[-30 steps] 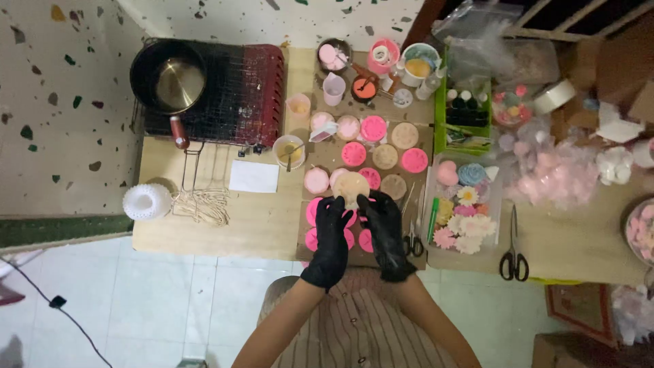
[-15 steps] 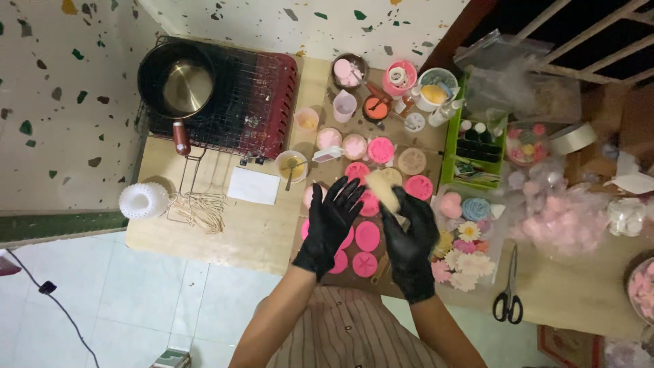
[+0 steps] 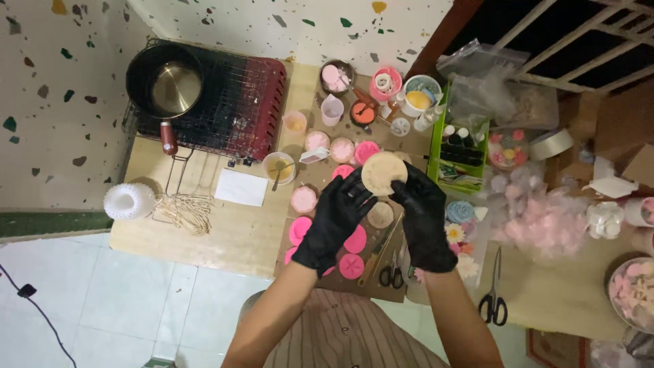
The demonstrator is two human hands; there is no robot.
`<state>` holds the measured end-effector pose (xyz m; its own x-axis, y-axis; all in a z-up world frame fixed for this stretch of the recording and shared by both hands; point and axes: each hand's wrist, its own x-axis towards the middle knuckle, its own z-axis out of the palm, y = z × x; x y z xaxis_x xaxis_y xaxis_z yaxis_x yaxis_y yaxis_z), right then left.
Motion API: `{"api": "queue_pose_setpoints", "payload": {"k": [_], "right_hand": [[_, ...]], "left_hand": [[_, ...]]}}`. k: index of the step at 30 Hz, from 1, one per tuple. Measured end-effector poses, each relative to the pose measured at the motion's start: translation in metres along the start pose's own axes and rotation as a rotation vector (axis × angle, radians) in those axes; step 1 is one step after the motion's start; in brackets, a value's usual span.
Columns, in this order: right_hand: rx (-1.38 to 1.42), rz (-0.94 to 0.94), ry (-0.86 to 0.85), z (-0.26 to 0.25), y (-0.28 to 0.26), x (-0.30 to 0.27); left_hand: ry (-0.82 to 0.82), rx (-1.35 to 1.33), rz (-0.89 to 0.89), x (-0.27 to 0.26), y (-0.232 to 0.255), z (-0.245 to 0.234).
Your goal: Preparing wax, checking temperature with a digital thermometer, and demolding various candle shapes in a workshop environment.
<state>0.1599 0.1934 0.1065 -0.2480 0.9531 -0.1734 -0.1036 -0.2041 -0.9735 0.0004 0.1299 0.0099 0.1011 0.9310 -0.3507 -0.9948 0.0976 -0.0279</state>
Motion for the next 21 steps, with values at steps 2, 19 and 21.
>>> {"api": "queue_pose_setpoints", "payload": {"k": [2, 19, 21], "right_hand": [[-0.016, 0.024, 0.01, -0.016, 0.01, 0.017], [-0.387, 0.092, -0.244, 0.042, 0.279, 0.141], [-0.854, -0.195, -0.32, 0.061, 0.279, 0.143]], "left_hand": [[-0.071, 0.03, -0.02, -0.017, 0.016, -0.005], [1.514, 2.101, 0.095, -0.168, 0.137, -0.094], [1.432, 1.841, 0.275, -0.175, 0.134, -0.139]]}}
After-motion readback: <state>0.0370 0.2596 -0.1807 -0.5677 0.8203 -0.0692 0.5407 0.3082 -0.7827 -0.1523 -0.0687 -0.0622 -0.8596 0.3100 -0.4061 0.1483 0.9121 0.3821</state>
